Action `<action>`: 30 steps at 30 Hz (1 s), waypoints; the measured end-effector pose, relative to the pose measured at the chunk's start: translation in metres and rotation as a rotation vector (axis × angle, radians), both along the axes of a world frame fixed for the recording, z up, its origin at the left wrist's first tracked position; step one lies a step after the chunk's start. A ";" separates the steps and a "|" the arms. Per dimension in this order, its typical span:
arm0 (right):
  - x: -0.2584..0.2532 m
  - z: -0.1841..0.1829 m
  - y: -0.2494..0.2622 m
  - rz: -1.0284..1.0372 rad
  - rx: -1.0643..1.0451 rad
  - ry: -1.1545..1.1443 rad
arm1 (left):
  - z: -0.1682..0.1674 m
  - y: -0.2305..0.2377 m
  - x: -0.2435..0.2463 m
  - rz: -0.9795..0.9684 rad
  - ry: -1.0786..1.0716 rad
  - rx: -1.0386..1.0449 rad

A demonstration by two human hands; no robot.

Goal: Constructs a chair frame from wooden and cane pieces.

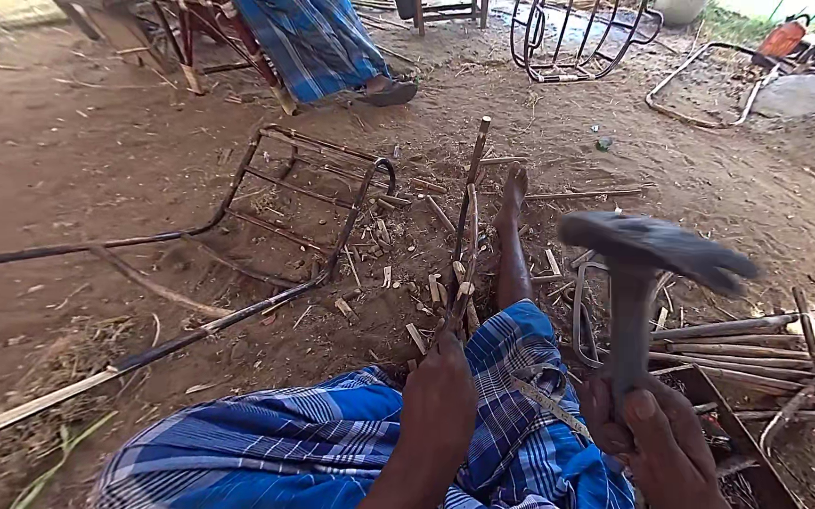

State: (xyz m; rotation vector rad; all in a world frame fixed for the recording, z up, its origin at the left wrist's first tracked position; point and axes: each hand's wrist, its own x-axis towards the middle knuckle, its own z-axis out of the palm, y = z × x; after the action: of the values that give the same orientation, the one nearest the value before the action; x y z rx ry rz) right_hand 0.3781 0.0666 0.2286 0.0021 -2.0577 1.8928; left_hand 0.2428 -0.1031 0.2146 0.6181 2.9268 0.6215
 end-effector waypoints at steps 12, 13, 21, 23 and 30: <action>-0.002 0.019 -0.007 -0.116 -0.044 0.101 | 0.001 0.009 0.004 0.009 -0.098 -0.107; -0.002 0.001 -0.009 -0.147 0.032 0.148 | 0.002 0.010 0.003 0.010 -0.096 -0.115; -0.005 0.005 0.002 -0.168 -0.091 -0.265 | 0.007 0.016 -0.004 0.022 -0.177 -0.175; -0.005 -0.001 -0.005 -0.175 0.002 0.066 | 0.004 0.016 -0.002 0.022 -0.160 -0.168; -0.016 -0.008 0.017 -0.160 0.018 -0.488 | 0.004 0.018 -0.014 0.039 -0.273 -0.251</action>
State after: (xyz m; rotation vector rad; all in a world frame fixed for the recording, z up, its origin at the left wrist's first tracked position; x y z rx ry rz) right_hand 0.3621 0.0837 0.2209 -0.6600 -2.2879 1.9112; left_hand 0.2286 -0.0852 0.2183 0.4128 2.7042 0.3049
